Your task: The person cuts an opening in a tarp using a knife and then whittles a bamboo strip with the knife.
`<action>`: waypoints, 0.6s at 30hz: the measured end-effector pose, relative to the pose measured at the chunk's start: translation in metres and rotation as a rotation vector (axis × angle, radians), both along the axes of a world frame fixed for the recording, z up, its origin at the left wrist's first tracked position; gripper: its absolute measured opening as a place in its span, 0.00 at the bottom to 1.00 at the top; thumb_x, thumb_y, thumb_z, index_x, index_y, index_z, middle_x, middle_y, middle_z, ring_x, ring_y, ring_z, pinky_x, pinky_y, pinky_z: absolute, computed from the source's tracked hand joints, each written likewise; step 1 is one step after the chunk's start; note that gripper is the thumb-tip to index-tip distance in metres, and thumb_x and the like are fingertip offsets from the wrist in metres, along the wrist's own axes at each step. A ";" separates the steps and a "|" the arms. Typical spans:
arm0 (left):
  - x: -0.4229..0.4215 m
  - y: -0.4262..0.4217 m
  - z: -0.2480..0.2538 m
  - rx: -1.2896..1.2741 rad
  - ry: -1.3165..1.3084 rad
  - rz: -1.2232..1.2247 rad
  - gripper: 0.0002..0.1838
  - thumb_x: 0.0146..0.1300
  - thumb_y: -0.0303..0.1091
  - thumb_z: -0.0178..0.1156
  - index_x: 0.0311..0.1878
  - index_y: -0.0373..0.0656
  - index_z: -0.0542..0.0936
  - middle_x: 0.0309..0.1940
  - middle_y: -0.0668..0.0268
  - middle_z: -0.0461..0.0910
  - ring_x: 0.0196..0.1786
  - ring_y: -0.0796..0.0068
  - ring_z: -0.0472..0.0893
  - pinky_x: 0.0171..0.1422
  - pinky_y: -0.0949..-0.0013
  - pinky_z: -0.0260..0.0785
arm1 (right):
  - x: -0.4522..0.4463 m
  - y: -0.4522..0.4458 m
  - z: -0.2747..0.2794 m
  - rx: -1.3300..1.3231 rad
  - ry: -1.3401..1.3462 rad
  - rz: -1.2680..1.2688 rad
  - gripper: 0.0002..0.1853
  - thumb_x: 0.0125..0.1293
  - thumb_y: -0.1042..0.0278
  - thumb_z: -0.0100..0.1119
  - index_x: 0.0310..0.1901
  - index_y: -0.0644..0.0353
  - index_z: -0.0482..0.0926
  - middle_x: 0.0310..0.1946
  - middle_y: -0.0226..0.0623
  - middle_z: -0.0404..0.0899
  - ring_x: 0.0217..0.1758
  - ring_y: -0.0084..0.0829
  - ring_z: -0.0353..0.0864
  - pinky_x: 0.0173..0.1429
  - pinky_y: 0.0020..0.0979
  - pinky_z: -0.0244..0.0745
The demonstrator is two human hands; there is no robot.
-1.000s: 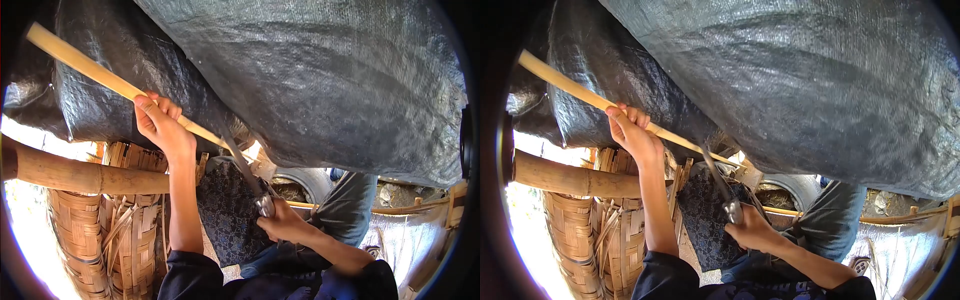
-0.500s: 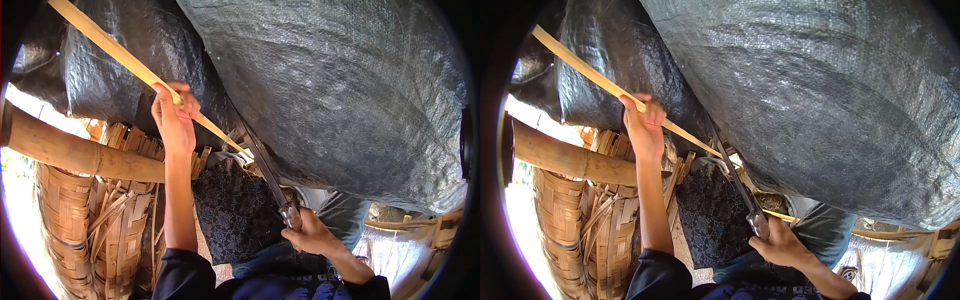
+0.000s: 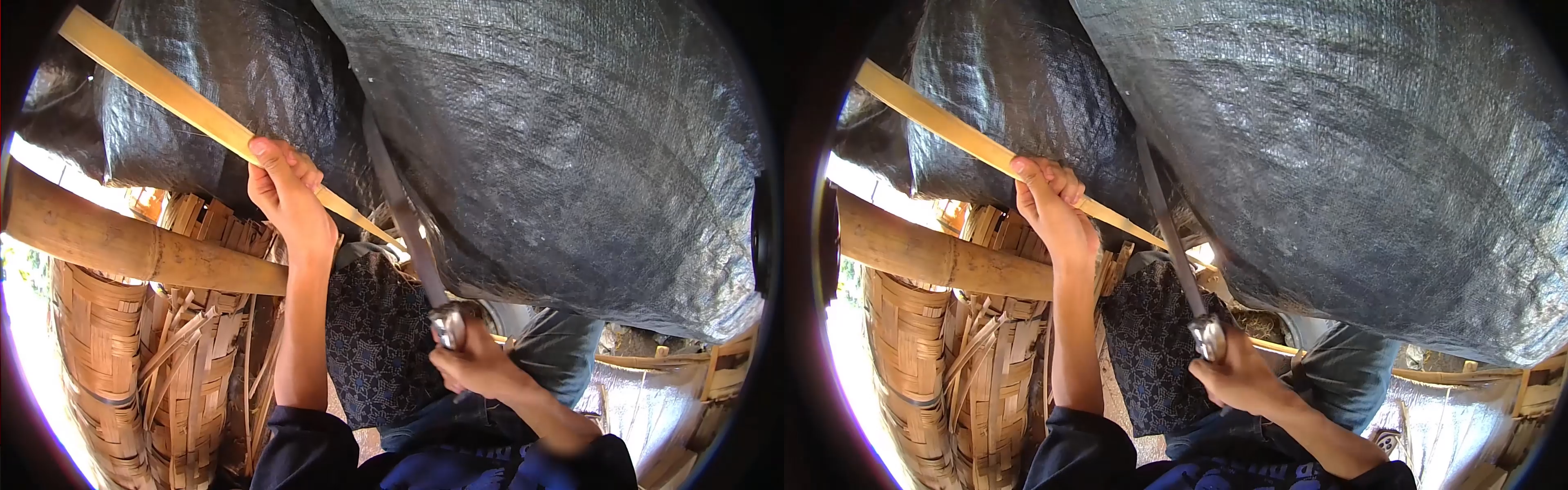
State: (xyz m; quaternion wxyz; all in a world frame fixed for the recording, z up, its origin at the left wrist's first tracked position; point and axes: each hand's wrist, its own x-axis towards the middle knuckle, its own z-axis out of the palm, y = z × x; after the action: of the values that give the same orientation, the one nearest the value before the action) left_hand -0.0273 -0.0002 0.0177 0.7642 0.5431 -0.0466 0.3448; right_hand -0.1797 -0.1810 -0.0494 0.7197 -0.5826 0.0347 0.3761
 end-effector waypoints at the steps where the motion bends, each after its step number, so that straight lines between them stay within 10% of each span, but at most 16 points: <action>1: -0.001 -0.001 -0.001 0.001 0.001 -0.003 0.22 0.68 0.51 0.47 0.23 0.46 0.61 0.15 0.78 0.53 0.19 0.88 0.51 0.23 0.79 0.45 | 0.001 0.009 -0.006 -0.054 0.026 0.012 0.07 0.58 0.76 0.51 0.37 0.64 0.66 0.10 0.31 0.64 0.10 0.23 0.64 0.15 0.28 0.63; 18: 0.003 0.008 0.002 0.003 0.026 -0.227 0.24 0.66 0.53 0.47 0.23 0.44 0.62 0.15 0.75 0.55 0.18 0.87 0.52 0.23 0.79 0.45 | 0.006 -0.024 0.017 -0.239 -0.101 0.075 0.17 0.55 0.71 0.57 0.42 0.68 0.63 0.21 0.37 0.69 0.17 0.26 0.72 0.21 0.29 0.66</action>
State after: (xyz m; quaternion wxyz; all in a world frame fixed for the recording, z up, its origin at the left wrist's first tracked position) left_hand -0.0246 0.0077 0.0193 0.7980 0.5399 -0.0986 0.2491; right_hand -0.1741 -0.2046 -0.0322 0.6313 -0.6833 0.0214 0.3662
